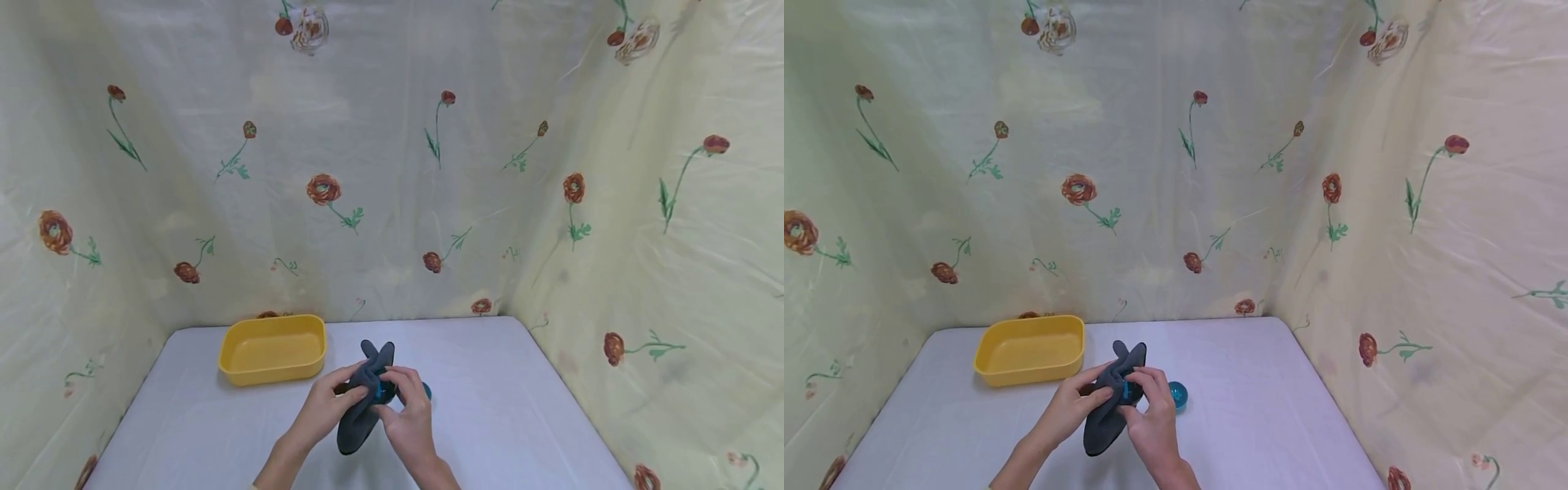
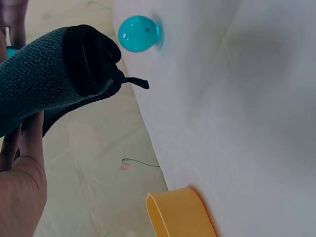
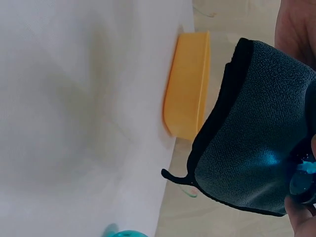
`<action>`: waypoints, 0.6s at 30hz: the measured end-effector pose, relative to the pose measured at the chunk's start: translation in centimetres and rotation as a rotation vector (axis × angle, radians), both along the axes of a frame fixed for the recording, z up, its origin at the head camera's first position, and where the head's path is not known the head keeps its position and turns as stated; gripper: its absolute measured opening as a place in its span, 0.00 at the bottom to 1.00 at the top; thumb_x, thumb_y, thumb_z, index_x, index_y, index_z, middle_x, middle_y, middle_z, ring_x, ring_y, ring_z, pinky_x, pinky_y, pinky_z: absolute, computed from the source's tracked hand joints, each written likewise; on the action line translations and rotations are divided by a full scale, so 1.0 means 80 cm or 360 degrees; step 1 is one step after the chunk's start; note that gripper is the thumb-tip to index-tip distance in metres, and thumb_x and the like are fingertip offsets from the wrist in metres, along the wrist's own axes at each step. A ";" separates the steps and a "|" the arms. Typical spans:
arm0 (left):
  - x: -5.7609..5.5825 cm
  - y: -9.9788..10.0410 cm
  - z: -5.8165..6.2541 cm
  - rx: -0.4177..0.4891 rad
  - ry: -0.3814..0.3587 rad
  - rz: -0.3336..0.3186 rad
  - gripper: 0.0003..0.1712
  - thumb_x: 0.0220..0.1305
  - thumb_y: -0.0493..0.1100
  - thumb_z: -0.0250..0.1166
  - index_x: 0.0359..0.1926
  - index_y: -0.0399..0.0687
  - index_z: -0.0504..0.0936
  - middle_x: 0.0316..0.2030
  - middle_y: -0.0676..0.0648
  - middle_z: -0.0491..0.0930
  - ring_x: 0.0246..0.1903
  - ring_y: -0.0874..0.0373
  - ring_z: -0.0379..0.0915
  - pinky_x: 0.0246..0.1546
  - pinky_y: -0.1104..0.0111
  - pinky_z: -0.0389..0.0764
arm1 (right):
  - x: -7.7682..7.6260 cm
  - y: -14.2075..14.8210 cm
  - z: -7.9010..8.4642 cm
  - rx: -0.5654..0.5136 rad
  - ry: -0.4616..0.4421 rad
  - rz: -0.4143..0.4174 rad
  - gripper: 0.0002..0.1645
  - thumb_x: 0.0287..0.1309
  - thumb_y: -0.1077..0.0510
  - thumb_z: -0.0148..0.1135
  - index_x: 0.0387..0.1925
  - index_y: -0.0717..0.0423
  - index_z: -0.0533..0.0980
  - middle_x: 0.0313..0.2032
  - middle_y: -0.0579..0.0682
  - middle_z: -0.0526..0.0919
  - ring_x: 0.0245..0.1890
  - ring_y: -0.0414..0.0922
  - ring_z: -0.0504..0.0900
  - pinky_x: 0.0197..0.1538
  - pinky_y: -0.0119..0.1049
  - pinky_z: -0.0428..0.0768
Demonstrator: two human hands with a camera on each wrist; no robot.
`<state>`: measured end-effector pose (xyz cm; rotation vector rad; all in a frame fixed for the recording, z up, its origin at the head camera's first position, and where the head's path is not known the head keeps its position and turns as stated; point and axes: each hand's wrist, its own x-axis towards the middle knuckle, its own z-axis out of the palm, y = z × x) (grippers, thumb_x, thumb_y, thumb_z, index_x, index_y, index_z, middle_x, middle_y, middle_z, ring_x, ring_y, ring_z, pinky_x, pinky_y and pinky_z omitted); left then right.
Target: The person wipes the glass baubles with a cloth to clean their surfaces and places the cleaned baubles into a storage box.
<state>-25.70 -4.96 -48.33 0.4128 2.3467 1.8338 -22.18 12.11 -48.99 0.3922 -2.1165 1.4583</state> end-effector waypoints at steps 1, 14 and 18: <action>0.001 0.000 0.000 -0.0001 0.0002 -0.0003 0.27 0.66 0.55 0.66 0.65 0.64 0.76 0.61 0.48 0.79 0.53 0.53 0.75 0.54 0.57 0.83 | 0.000 0.000 0.000 -0.0023 -0.0018 0.0006 0.30 0.41 0.76 0.75 0.45 0.48 0.80 0.52 0.47 0.77 0.56 0.48 0.80 0.58 0.43 0.80; 0.001 0.002 0.005 -0.0006 0.0023 0.0021 0.26 0.65 0.54 0.66 0.64 0.69 0.76 0.59 0.49 0.80 0.54 0.52 0.75 0.53 0.56 0.83 | -0.005 0.002 0.002 -0.0226 -0.0123 0.0039 0.33 0.37 0.76 0.76 0.47 0.52 0.80 0.51 0.51 0.80 0.55 0.47 0.80 0.58 0.39 0.81; 0.001 0.003 0.003 -0.0015 0.0039 0.0018 0.26 0.65 0.54 0.66 0.64 0.70 0.76 0.58 0.50 0.81 0.54 0.52 0.75 0.54 0.55 0.83 | -0.004 0.004 0.003 -0.0240 -0.0157 0.0028 0.33 0.38 0.75 0.77 0.47 0.49 0.80 0.50 0.48 0.81 0.53 0.45 0.80 0.56 0.40 0.82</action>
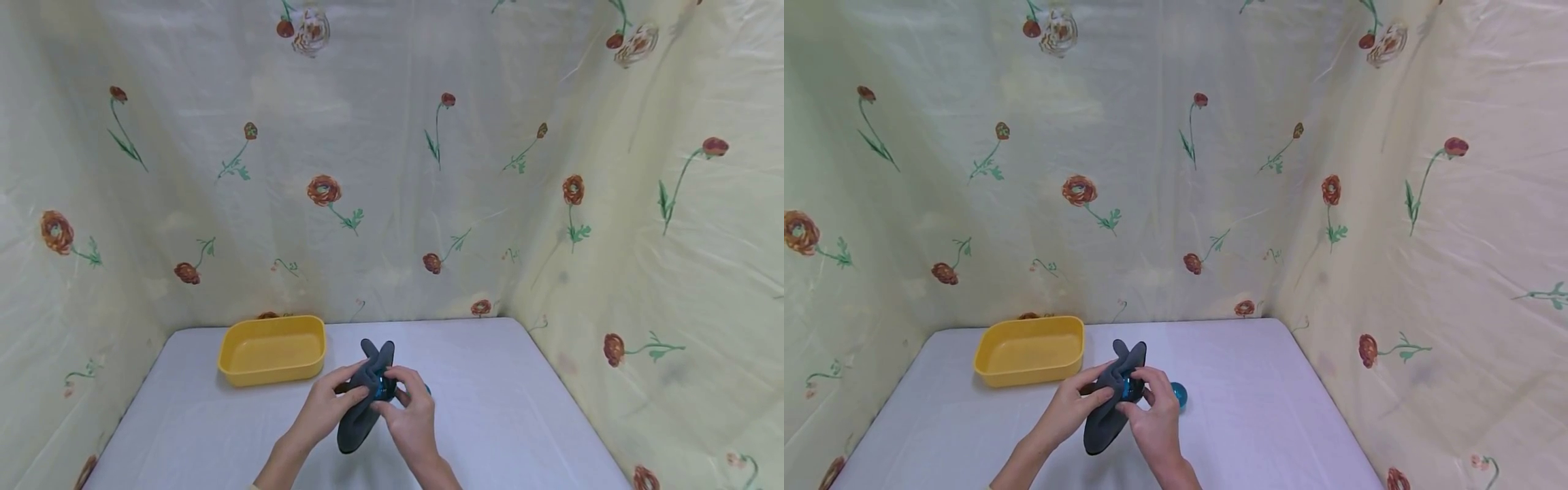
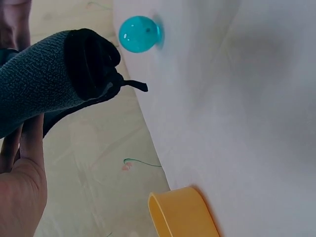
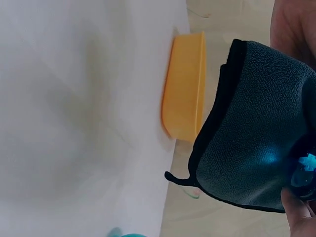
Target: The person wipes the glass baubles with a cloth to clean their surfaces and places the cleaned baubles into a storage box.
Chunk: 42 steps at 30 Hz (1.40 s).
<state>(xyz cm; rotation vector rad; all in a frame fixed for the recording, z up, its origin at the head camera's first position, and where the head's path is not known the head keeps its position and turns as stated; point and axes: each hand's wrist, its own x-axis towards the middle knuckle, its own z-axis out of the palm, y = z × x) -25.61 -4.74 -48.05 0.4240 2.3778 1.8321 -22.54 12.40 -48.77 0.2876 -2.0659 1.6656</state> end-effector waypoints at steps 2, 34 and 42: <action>0.001 0.000 -0.001 -0.0005 0.0005 -0.0003 0.26 0.65 0.54 0.66 0.64 0.70 0.76 0.58 0.50 0.81 0.55 0.52 0.75 0.54 0.55 0.83 | 0.001 0.001 0.000 -0.0007 -0.0029 -0.0007 0.32 0.38 0.74 0.77 0.47 0.48 0.80 0.50 0.47 0.81 0.52 0.45 0.80 0.55 0.40 0.83; 0.007 0.005 0.004 0.0008 0.0061 -0.0020 0.25 0.66 0.49 0.66 0.64 0.69 0.77 0.56 0.49 0.82 0.55 0.52 0.77 0.54 0.55 0.83 | 0.001 0.006 -0.001 -0.0102 -0.0283 -0.0038 0.22 0.57 0.68 0.68 0.53 0.61 0.74 0.45 0.58 0.83 0.41 0.42 0.85 0.46 0.30 0.85; 0.008 0.005 0.003 0.0006 0.0065 -0.0036 0.25 0.66 0.50 0.66 0.64 0.68 0.76 0.56 0.49 0.82 0.55 0.51 0.77 0.54 0.54 0.83 | 0.005 0.008 0.001 -0.0152 -0.0305 0.0016 0.20 0.61 0.61 0.67 0.54 0.56 0.74 0.42 0.57 0.83 0.40 0.41 0.85 0.47 0.30 0.85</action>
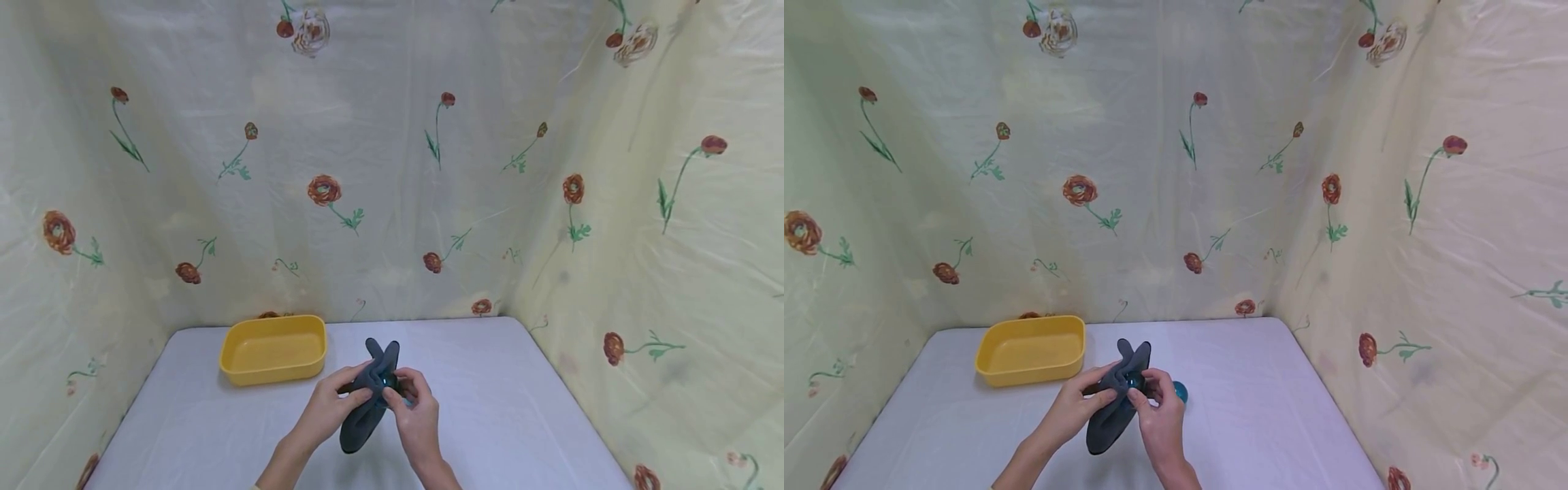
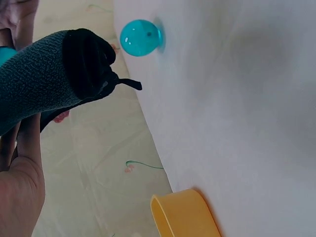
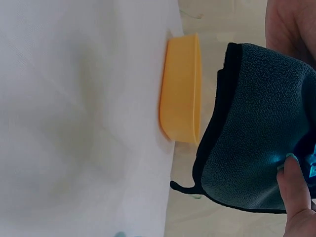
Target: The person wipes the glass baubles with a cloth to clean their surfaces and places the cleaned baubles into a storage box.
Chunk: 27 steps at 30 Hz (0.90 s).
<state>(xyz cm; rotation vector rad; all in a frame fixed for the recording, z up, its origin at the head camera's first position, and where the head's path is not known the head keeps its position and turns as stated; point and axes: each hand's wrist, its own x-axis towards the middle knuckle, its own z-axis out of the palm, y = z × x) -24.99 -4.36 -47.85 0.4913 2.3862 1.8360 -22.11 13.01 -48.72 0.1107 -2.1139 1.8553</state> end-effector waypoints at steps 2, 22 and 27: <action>0.000 0.000 0.000 0.0006 0.0002 -0.0001 0.25 0.67 0.50 0.66 0.64 0.68 0.76 0.57 0.49 0.82 0.55 0.51 0.77 0.54 0.53 0.83 | 0.000 0.000 0.001 -0.0009 0.0004 0.0015 0.20 0.62 0.60 0.66 0.54 0.56 0.73 0.42 0.58 0.83 0.39 0.41 0.85 0.45 0.30 0.86; 0.000 -0.003 0.003 0.0033 -0.0028 -0.0008 0.25 0.67 0.51 0.65 0.65 0.68 0.76 0.59 0.49 0.80 0.57 0.49 0.76 0.54 0.52 0.83 | -0.004 -0.002 0.003 -0.0138 -0.0060 0.0075 0.21 0.65 0.53 0.64 0.54 0.59 0.72 0.40 0.63 0.85 0.34 0.39 0.88 0.39 0.35 0.88; 0.000 -0.006 0.001 0.0048 -0.0039 -0.0015 0.25 0.67 0.50 0.65 0.64 0.68 0.76 0.59 0.49 0.81 0.56 0.50 0.76 0.54 0.53 0.83 | -0.002 -0.005 0.001 -0.0131 -0.0057 0.0052 0.21 0.64 0.54 0.65 0.53 0.59 0.73 0.39 0.63 0.85 0.33 0.39 0.87 0.39 0.34 0.88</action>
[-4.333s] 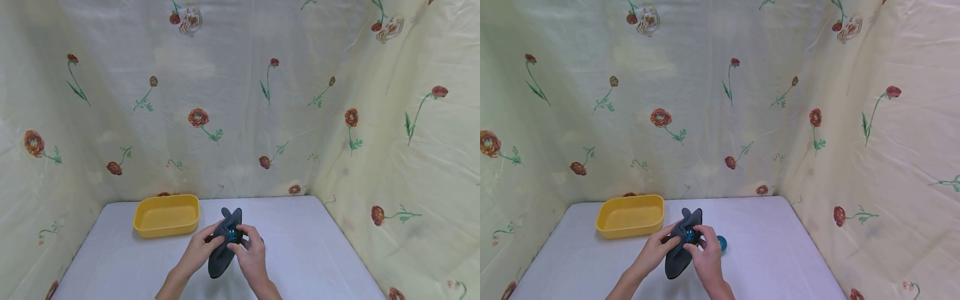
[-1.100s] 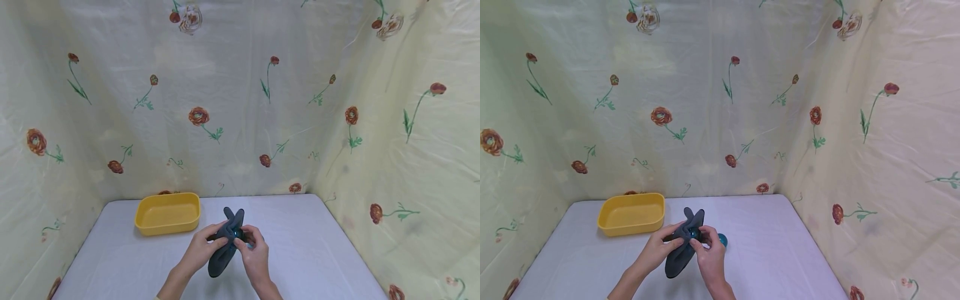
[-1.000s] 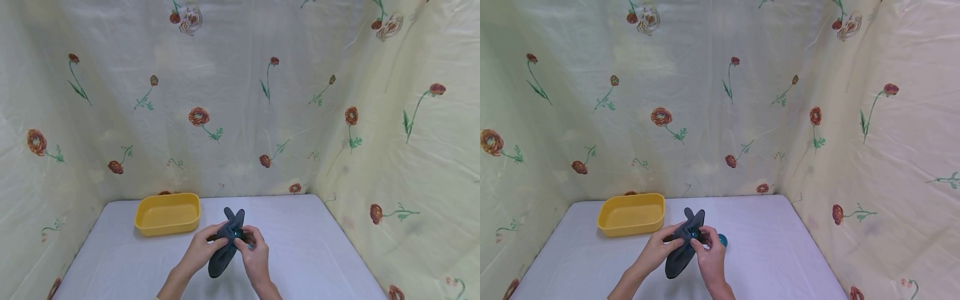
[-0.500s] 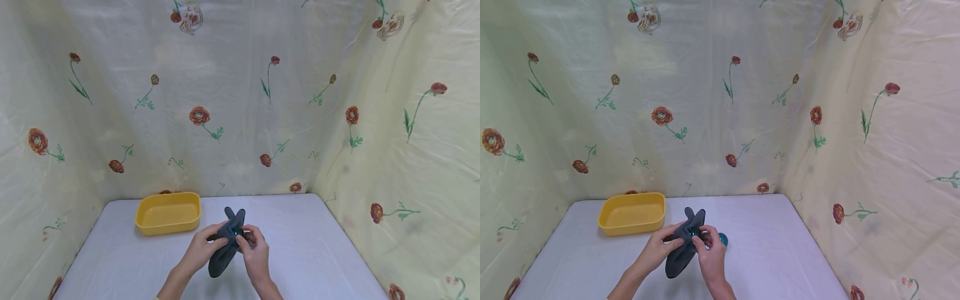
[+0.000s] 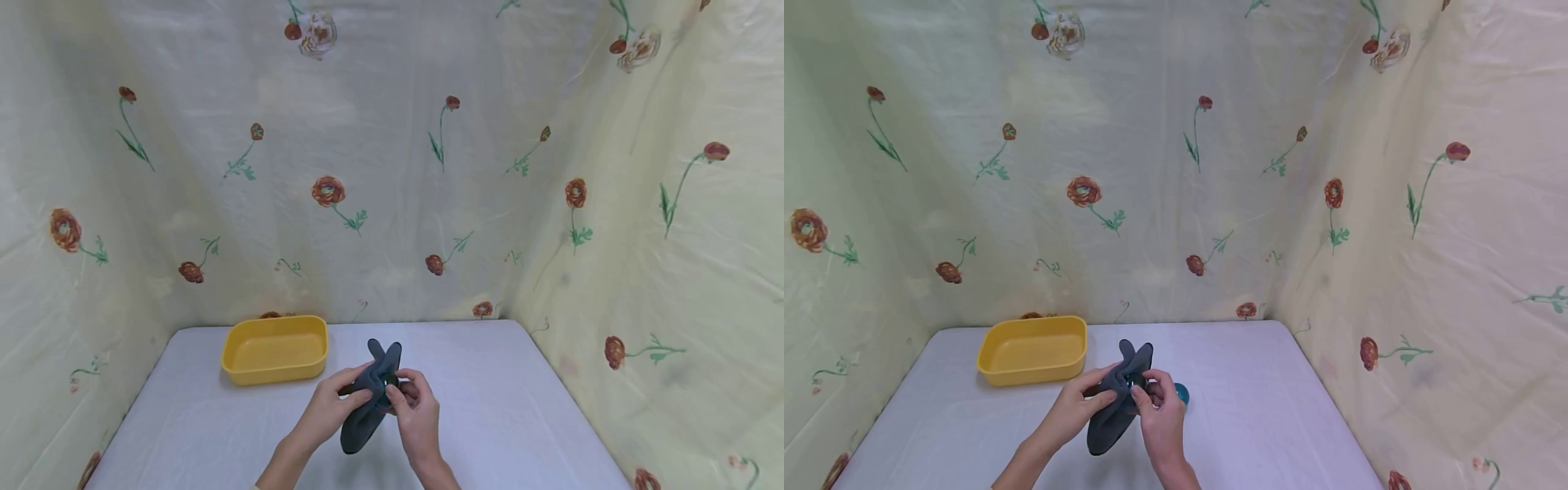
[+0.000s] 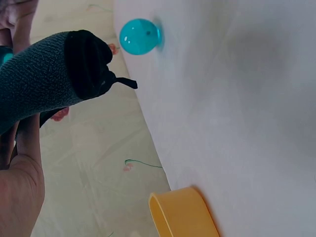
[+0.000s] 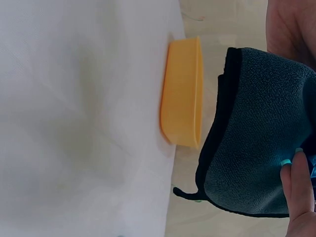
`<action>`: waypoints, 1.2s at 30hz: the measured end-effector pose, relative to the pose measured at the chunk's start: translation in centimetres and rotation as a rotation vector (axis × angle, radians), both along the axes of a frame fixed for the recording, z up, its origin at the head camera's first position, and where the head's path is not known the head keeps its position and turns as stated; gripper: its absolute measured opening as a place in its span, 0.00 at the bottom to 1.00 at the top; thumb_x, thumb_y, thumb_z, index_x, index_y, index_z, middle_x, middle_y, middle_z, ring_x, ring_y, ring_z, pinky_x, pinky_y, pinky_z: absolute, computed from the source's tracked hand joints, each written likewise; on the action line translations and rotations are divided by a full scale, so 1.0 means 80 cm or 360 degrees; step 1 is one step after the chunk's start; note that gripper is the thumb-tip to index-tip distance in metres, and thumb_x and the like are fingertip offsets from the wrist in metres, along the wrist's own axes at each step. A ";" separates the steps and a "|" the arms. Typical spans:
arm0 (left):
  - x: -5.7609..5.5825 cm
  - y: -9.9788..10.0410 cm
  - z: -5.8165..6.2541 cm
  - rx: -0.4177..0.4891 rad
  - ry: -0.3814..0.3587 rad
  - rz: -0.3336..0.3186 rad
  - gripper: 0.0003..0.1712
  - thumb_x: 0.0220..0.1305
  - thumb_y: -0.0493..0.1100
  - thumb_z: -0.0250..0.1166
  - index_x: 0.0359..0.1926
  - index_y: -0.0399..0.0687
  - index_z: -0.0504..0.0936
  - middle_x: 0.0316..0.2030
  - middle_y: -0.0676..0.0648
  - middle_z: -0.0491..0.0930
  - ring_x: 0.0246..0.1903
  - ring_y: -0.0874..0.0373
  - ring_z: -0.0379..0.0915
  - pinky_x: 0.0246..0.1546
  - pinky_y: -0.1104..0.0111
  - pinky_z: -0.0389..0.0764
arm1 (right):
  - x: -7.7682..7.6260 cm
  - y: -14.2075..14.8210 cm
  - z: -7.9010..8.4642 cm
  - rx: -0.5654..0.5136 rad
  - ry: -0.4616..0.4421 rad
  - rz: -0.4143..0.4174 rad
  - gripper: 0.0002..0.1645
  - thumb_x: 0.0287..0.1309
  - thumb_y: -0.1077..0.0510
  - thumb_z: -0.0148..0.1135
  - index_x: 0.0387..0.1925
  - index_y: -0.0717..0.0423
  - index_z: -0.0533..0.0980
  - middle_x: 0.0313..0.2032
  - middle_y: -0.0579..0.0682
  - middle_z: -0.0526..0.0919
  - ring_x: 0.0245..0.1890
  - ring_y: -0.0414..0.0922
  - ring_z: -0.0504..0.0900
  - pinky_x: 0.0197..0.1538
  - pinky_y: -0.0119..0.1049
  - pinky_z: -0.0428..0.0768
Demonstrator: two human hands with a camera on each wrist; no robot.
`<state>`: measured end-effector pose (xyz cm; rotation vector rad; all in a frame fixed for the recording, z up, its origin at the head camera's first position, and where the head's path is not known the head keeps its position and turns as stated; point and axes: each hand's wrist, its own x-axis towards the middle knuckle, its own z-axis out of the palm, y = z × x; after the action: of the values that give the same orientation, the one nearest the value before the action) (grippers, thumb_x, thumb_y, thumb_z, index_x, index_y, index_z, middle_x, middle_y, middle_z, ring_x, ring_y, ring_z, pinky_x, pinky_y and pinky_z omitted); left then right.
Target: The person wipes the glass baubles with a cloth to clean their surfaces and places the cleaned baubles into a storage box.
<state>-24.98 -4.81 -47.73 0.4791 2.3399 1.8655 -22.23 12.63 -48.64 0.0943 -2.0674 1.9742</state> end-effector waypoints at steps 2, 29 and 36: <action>0.000 -0.001 0.000 0.0006 -0.0004 -0.0002 0.25 0.67 0.50 0.65 0.64 0.69 0.76 0.59 0.49 0.81 0.56 0.51 0.76 0.54 0.53 0.83 | 0.001 -0.001 -0.001 0.0019 0.0010 -0.0014 0.21 0.64 0.54 0.65 0.53 0.59 0.73 0.40 0.62 0.85 0.34 0.39 0.87 0.39 0.33 0.88; -0.001 -0.004 0.007 0.0001 -0.0039 0.0026 0.26 0.68 0.51 0.64 0.66 0.69 0.75 0.64 0.48 0.77 0.57 0.50 0.74 0.56 0.54 0.82 | 0.001 -0.004 0.006 0.0182 0.0166 -0.0071 0.23 0.54 0.65 0.71 0.52 0.56 0.75 0.47 0.55 0.82 0.41 0.44 0.83 0.44 0.30 0.86; -0.001 -0.005 0.002 -0.0012 -0.0053 0.0023 0.26 0.68 0.51 0.64 0.66 0.65 0.75 0.64 0.46 0.77 0.55 0.52 0.74 0.56 0.52 0.82 | 0.002 -0.005 0.002 0.0135 0.0147 -0.0048 0.26 0.52 0.67 0.72 0.53 0.56 0.75 0.53 0.52 0.80 0.47 0.48 0.82 0.48 0.33 0.86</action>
<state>-25.08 -5.24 -47.53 0.4281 2.3341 1.8556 -22.09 12.20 -48.48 0.1675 -2.0808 1.8296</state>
